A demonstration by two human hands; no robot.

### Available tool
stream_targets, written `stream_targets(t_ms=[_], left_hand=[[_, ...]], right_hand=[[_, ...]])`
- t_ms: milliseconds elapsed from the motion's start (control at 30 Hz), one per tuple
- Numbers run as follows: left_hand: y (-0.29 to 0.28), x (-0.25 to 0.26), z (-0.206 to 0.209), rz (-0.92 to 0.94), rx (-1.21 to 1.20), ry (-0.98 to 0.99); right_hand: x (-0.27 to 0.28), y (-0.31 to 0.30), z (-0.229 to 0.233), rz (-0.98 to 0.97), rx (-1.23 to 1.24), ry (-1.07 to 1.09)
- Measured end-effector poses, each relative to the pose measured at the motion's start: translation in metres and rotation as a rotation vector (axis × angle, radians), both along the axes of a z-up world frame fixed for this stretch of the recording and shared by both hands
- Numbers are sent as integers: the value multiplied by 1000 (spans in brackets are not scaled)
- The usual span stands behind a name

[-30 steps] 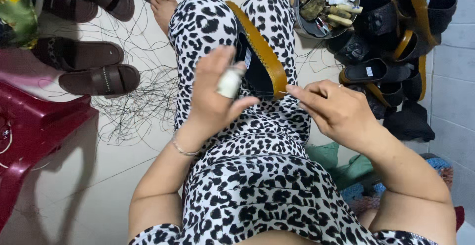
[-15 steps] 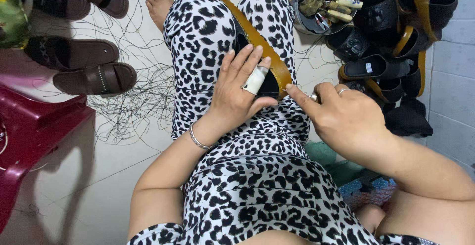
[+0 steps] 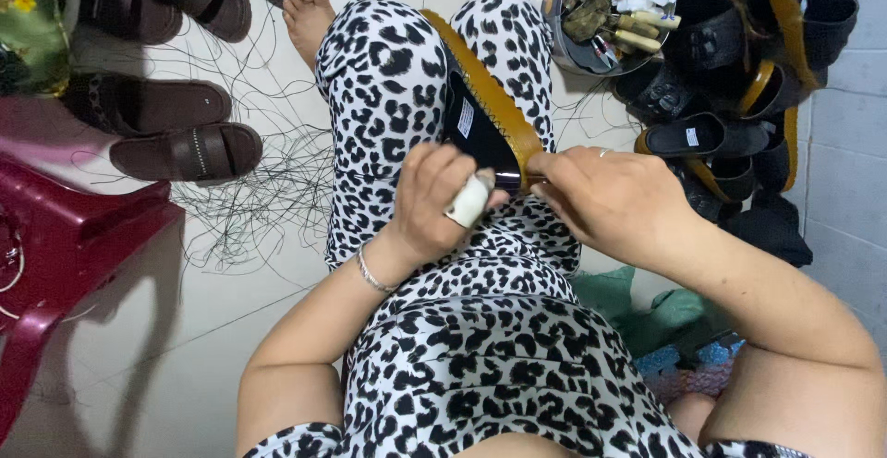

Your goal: The person stitches the sole of a black sandal by hand, using a needle and thread to secure the edge while sitting on the floor.

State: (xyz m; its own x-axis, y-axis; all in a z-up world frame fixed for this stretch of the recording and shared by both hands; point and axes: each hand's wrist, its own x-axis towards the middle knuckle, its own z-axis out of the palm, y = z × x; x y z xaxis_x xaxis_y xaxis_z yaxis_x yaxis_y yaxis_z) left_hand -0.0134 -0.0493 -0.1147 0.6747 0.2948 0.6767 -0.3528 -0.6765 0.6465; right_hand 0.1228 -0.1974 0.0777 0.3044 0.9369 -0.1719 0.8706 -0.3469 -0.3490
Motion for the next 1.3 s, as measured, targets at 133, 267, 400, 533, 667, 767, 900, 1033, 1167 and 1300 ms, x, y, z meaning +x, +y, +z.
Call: stream_targets(t_ms=[133, 267, 400, 533, 667, 767, 900, 1033, 1167, 1300], left_hand=[[5, -20, 37, -273, -144, 127], [23, -8, 115, -834, -1355, 340], [33, -1, 99, -597, -1040, 433], [24, 1, 110, -450, -566, 611], [22, 10, 104, -406, -409, 526], [26, 11, 99, -369, -496, 511], [35, 10, 92, -296, -420, 460], [25, 15, 106, -416, -283, 510], [4, 21, 92, -302, -459, 346], [20, 17, 82, -300, -721, 330]], right_hand=[[-7, -9, -8, -41, 48, -38], [-9, -12, -13, -49, 100, -81], [-13, -11, -12, -58, 113, -127], [-15, -17, -10, -22, 110, -224], [-6, -16, 32, 30, -114, -269], [12, -21, 81, -58, -283, -48], [22, -56, 45, -304, -202, 117], [-3, -61, -51, -539, 296, 742], [-24, -40, -73, -650, 796, 1189], [-39, -50, -76, -589, 633, 1272]])
